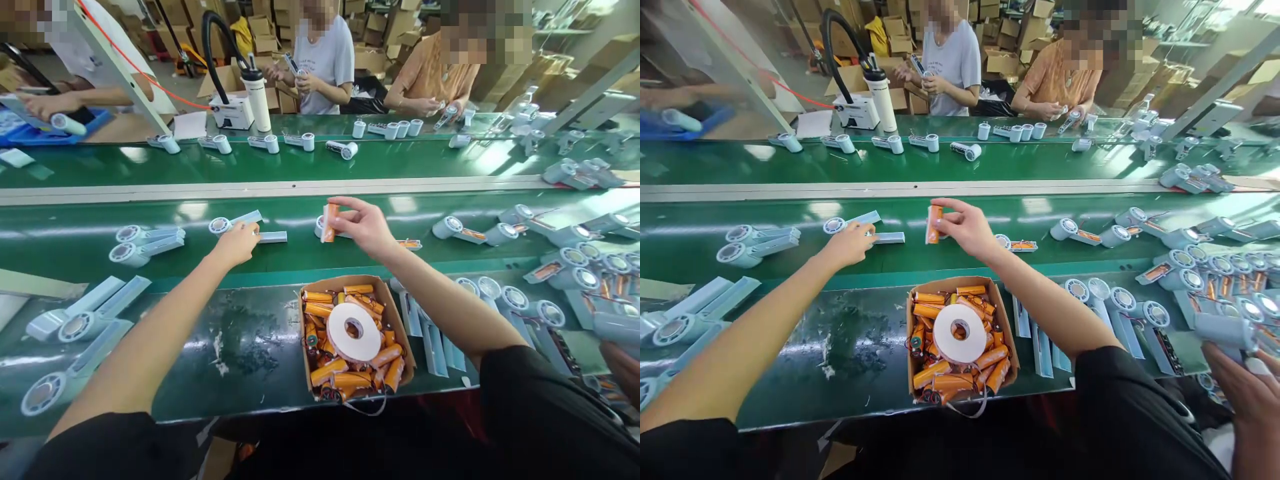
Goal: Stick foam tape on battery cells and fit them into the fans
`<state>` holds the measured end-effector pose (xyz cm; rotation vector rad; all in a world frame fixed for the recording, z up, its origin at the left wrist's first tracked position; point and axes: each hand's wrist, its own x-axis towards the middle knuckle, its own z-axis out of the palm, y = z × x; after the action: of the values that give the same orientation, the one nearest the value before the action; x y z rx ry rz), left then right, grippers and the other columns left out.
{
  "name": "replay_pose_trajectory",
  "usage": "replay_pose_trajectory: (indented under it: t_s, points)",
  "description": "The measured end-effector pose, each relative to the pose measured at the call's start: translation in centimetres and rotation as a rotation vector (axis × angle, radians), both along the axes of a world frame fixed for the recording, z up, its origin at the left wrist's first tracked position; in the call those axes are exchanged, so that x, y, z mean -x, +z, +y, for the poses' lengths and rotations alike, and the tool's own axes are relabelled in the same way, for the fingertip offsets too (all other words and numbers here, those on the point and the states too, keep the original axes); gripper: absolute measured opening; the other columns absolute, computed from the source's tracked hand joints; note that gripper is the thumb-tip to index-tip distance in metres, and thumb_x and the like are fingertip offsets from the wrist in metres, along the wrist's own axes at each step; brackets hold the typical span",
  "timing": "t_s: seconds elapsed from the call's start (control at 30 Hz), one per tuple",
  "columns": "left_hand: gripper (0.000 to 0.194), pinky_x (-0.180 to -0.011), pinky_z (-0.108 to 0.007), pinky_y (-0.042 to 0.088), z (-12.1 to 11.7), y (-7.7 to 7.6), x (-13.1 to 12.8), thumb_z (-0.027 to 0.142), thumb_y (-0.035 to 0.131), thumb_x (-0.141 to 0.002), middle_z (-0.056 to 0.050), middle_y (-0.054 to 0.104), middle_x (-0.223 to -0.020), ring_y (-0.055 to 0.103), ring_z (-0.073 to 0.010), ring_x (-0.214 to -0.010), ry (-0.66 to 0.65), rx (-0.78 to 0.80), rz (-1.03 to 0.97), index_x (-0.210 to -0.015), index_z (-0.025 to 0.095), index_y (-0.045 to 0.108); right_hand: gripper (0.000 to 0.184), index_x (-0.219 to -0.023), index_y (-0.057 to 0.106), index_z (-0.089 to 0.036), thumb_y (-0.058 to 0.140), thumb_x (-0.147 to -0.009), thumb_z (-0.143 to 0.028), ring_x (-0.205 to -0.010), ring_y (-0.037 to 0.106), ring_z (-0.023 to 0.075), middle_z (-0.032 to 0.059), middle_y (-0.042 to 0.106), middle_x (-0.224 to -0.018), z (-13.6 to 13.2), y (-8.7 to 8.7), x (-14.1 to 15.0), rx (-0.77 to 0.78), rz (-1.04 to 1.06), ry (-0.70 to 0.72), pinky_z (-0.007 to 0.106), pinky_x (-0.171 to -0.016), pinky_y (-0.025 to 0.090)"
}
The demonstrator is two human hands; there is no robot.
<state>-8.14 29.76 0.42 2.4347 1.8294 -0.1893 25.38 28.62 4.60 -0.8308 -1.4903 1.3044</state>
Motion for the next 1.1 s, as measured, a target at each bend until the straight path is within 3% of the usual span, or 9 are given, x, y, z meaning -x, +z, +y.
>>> replay_pose_trajectory:
  t_s: [0.13,0.23,0.37,0.47,0.57,0.73,0.9,1.0,1.1]
  points:
    - [0.025,-0.101,-0.04,0.055,2.0,-0.6,-0.3,0.03,0.063,-0.09,-0.007,0.078,-0.131,0.067,-0.0321,-0.121,0.031,0.05,-0.03,-0.103,0.027,0.085,0.034,-0.119,0.079,-0.02,0.082,-0.085,-0.017,-0.094,0.081,0.0187,0.0022,0.085,-0.095,4.5,-2.4,6.2,-0.048,-0.192,0.122,0.033,-0.093,0.065]
    - [0.026,-0.094,-0.039,0.057,2.2,-1.1,-0.8,0.036,0.062,-0.093,-0.007,0.081,-0.122,0.071,-0.0314,-0.115,0.099,0.045,-0.069,-0.106,0.03,0.084,0.029,-0.115,0.08,-0.02,0.073,-0.089,-0.008,-0.102,0.081,0.0188,0.0024,0.085,-0.1,6.9,-4.1,9.8,-0.138,-0.391,0.154,0.033,-0.098,0.061]
    - [0.025,-0.103,-0.045,0.054,1.3,-1.8,-1.7,0.034,0.07,-0.089,-0.012,0.081,-0.122,0.063,-0.0385,-0.132,0.149,-0.001,-0.125,-0.108,0.026,0.083,0.031,-0.12,0.079,-0.022,0.068,-0.094,-0.009,-0.093,0.08,0.0169,-0.0003,0.085,-0.096,8.7,-5.5,11.2,-0.295,-0.643,0.23,0.03,-0.092,0.058]
    - [0.022,-0.103,-0.042,0.055,1.2,-1.9,-2.0,0.033,0.071,-0.089,-0.01,0.082,-0.119,0.065,-0.0363,-0.131,0.196,-0.022,-0.195,-0.105,0.027,0.084,0.04,-0.133,0.074,-0.026,0.069,-0.096,-0.014,-0.098,0.079,0.0179,-0.0001,0.085,-0.105,9.2,-5.8,10.7,-0.376,-0.795,0.256,0.028,-0.092,0.056]
    - [0.025,-0.097,-0.036,0.056,1.4,-1.8,-1.9,0.038,0.064,-0.096,-0.006,0.081,-0.122,0.072,-0.0302,-0.118,0.269,-0.053,-0.283,-0.11,0.029,0.082,0.047,-0.146,0.067,-0.027,0.068,-0.099,-0.02,-0.103,0.078,0.0208,0.0019,0.084,-0.111,9.1,-5.6,10.1,-0.469,-0.931,0.284,0.029,-0.091,0.055]
    - [0.038,-0.092,-0.037,0.054,0.9,-2.4,-2.9,0.033,0.039,-0.108,-0.009,0.082,-0.118,0.075,-0.0294,-0.111,0.412,-0.15,-0.378,-0.125,0.022,0.072,0.037,-0.142,0.07,-0.032,0.058,-0.107,-0.028,-0.106,0.078,0.0268,0.007,0.082,-0.118,7.7,-4.5,10.8,-0.641,-1.223,0.409,0.034,-0.088,0.055]
    - [0.031,-0.093,-0.038,0.053,1.3,-2.4,-3.9,0.031,0.041,-0.106,-0.01,0.082,-0.118,0.074,-0.0298,-0.111,0.475,-0.172,-0.401,-0.114,0.023,0.07,0.041,-0.139,0.072,-0.022,0.059,-0.108,-0.045,-0.113,0.076,0.0356,0.0187,0.078,-0.125,6.7,-3.6,13.4,-0.648,-1.429,0.496,0.042,-0.088,0.059]
    - [0.032,-0.094,-0.042,0.055,1.7,-0.8,-4.3,0.032,0.042,-0.106,-0.013,0.081,-0.11,0.075,-0.0307,-0.108,0.457,-0.162,-0.393,-0.11,0.019,0.071,0.04,-0.13,0.075,-0.017,0.064,-0.105,-0.047,-0.109,0.076,0.0321,0.0181,0.079,-0.124,6.6,-2.5,13.1,-0.624,-1.363,0.533,0.04,-0.091,0.058]
    - [0.039,-0.107,-0.055,0.051,-0.3,1.5,-6.2,0.035,0.044,-0.106,-0.019,0.076,-0.122,0.068,-0.0364,-0.125,0.354,-0.197,-0.412,-0.123,0.01,0.067,0.027,-0.119,0.079,-0.019,0.061,-0.109,-0.036,-0.106,0.075,0.0255,0.0125,0.08,-0.12,4.7,-0.6,7.9,-0.641,-1.047,0.429,0.039,-0.097,0.054]
